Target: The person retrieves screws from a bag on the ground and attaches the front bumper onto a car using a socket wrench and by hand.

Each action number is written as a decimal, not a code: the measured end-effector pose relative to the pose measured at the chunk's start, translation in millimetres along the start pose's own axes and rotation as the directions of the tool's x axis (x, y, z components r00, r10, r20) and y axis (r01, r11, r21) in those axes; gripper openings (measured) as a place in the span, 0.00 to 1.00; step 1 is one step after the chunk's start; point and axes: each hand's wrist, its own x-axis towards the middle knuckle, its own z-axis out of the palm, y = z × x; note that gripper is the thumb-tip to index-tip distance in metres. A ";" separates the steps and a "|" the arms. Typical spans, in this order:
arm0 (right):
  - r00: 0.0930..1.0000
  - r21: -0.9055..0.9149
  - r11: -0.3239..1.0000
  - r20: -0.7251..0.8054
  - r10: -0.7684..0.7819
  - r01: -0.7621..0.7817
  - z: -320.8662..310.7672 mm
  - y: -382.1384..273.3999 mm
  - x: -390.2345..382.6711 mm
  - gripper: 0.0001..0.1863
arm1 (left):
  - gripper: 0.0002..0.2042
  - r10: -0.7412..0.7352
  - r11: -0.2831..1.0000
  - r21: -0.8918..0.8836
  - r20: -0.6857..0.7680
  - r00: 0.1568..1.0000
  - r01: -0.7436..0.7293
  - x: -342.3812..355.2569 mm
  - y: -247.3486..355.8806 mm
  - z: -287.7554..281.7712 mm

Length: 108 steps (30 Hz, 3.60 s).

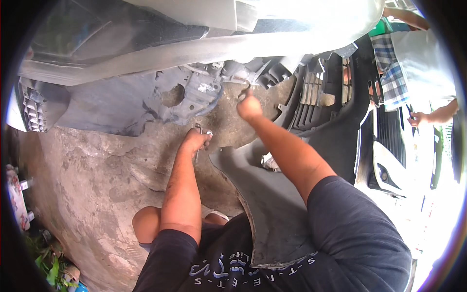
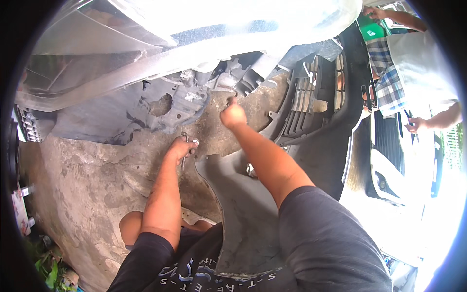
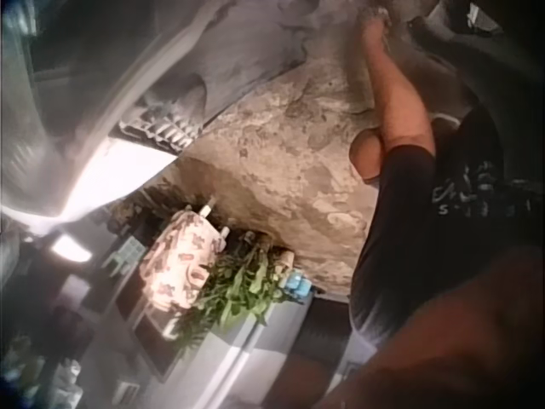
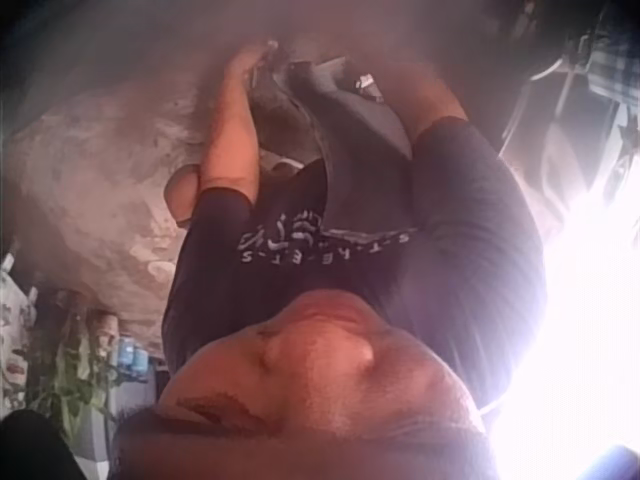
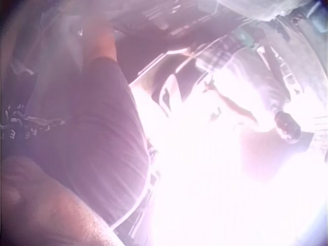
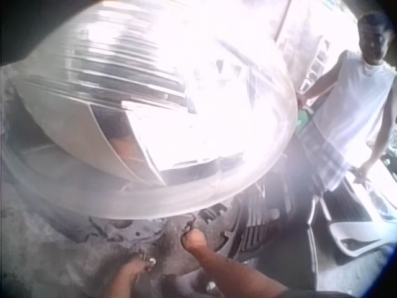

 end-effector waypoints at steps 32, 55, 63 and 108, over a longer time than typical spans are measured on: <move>0.715 0.244 0.970 0.679 -0.170 -0.001 -65.8 8.8 -28.1 0.20 | 0.13 -0.103 0.988 0.136 0.186 0.977 0.078 -0.4 -33.7 21.4; 0.618 0.297 0.945 0.771 -0.153 -0.136 -58.9 -3.8 -27.0 0.18 | 0.12 0.150 0.935 0.333 -0.070 0.986 -0.119 3.3 -48.9 42.2; 0.582 0.330 0.916 0.801 -0.142 -0.230 -58.4 15.4 -21.1 0.19 | 0.15 -0.073 0.993 0.105 0.180 0.981 0.055 -17.8 -20.6 24.8; 0.650 0.374 0.927 0.707 -0.279 -0.010 -8.7 35.4 -36.6 0.15 | 0.13 -0.094 0.979 0.199 0.201 0.975 0.054 14.2 -24.7 15.7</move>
